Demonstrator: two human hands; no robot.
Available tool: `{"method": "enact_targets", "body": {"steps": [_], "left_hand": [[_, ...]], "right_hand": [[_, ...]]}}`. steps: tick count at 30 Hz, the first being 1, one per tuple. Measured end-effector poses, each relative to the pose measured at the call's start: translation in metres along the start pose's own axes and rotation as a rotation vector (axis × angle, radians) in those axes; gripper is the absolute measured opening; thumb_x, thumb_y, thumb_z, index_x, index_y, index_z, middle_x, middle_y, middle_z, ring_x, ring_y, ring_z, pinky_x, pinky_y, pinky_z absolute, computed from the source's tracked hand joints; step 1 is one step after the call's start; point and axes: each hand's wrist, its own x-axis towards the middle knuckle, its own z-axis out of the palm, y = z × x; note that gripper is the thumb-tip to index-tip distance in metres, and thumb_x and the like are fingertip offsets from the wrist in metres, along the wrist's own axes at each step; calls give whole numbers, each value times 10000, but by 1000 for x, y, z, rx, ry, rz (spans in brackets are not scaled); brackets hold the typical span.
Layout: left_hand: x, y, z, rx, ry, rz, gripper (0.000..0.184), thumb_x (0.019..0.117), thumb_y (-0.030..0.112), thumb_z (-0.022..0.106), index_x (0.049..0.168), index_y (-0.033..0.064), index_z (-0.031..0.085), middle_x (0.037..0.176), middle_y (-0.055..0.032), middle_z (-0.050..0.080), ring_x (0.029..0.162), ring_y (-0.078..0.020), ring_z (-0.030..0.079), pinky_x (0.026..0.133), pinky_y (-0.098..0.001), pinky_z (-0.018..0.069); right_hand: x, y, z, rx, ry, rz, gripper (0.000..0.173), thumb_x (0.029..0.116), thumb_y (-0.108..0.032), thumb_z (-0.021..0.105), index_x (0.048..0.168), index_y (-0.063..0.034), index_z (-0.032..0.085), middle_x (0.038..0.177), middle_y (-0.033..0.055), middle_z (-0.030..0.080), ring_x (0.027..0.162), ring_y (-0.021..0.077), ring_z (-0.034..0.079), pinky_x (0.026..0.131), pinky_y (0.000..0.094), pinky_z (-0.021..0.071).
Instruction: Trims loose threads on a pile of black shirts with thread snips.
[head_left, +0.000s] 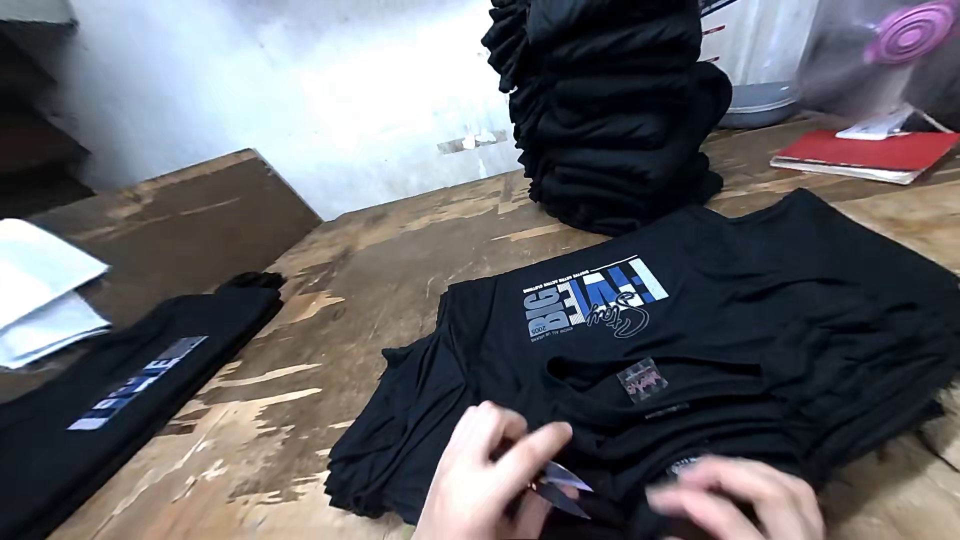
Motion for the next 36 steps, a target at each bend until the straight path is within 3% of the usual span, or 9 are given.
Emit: {"method": "enact_targets", "body": {"steps": [3, 7, 14, 18, 21, 24, 27, 32, 36], "left_hand": [[15, -10, 17, -44, 85, -75, 88, 912, 171, 720, 980, 128, 686, 827, 16, 622, 709, -17, 579, 616, -148, 504], [20, -12, 25, 67, -1, -72, 92, 756, 137, 672, 778, 201, 734, 698, 66, 548, 606, -19, 534, 517, -199, 454], [25, -2, 2, -15, -204, -263, 217, 814, 232, 647, 966, 233, 803, 748, 110, 640, 660, 32, 590, 579, -156, 499], [37, 20, -9, -89, -283, -470, 345, 957, 458, 649, 754, 184, 702, 603, 103, 599, 510, 23, 536, 458, -198, 432], [48, 24, -8, -390, -435, -583, 313, 947, 418, 704, 800, 145, 744, 640, 80, 662, 547, 3, 606, 508, -214, 512], [48, 15, -2, -539, -337, -564, 182, 962, 289, 712, 888, 129, 757, 739, 75, 719, 619, 4, 633, 562, -186, 517], [47, 16, -4, -374, -325, -519, 59, 885, 201, 734, 932, 166, 745, 782, 98, 718, 662, 18, 653, 590, -177, 547], [56, 31, -15, 40, -278, -271, 363, 869, 489, 753, 1090, 202, 723, 992, 29, 664, 860, -83, 651, 741, -306, 576], [68, 49, -18, 233, -317, -67, 210, 878, 377, 757, 986, 198, 770, 921, -15, 676, 833, -189, 678, 712, -387, 564]], "right_hand": [[16, -9, 10, -233, -152, 72, 456, 961, -647, 546, 1047, -276, 798, 1264, 101, 669, 1256, 300, 521, 1052, 551, 304], [22, -13, 10, -181, -155, 76, 265, 942, -536, 658, 920, -315, 803, 1253, 62, 674, 1286, 267, 483, 1044, 520, 279], [25, -16, 9, -227, -253, 86, 343, 952, -610, 605, 1007, -336, 803, 1349, 100, 642, 1334, 326, 473, 1065, 598, 270], [21, -16, 23, -1, 14, -36, 41, 907, -303, 767, 891, -268, 782, 1173, 28, 657, 1233, 171, 506, 1075, 420, 322], [13, -16, 38, 153, 121, -168, 83, 873, -105, 793, 935, -93, 739, 1094, 41, 622, 1110, 72, 598, 1015, 205, 502], [18, -16, 39, 294, 136, 57, 47, 890, -68, 780, 900, -28, 757, 1039, 79, 646, 907, 28, 650, 804, 148, 577], [23, -13, 32, 485, 169, 278, 54, 897, 15, 728, 850, 28, 703, 1089, 108, 599, 794, 76, 715, 680, 243, 672], [21, -13, 34, 470, 246, 292, 59, 907, 1, 717, 852, 15, 702, 1086, 86, 588, 777, 37, 680, 657, 192, 642], [21, -12, 37, 422, 268, 258, 66, 916, -44, 730, 858, -17, 716, 1076, 70, 582, 773, 14, 652, 653, 151, 613]]}}
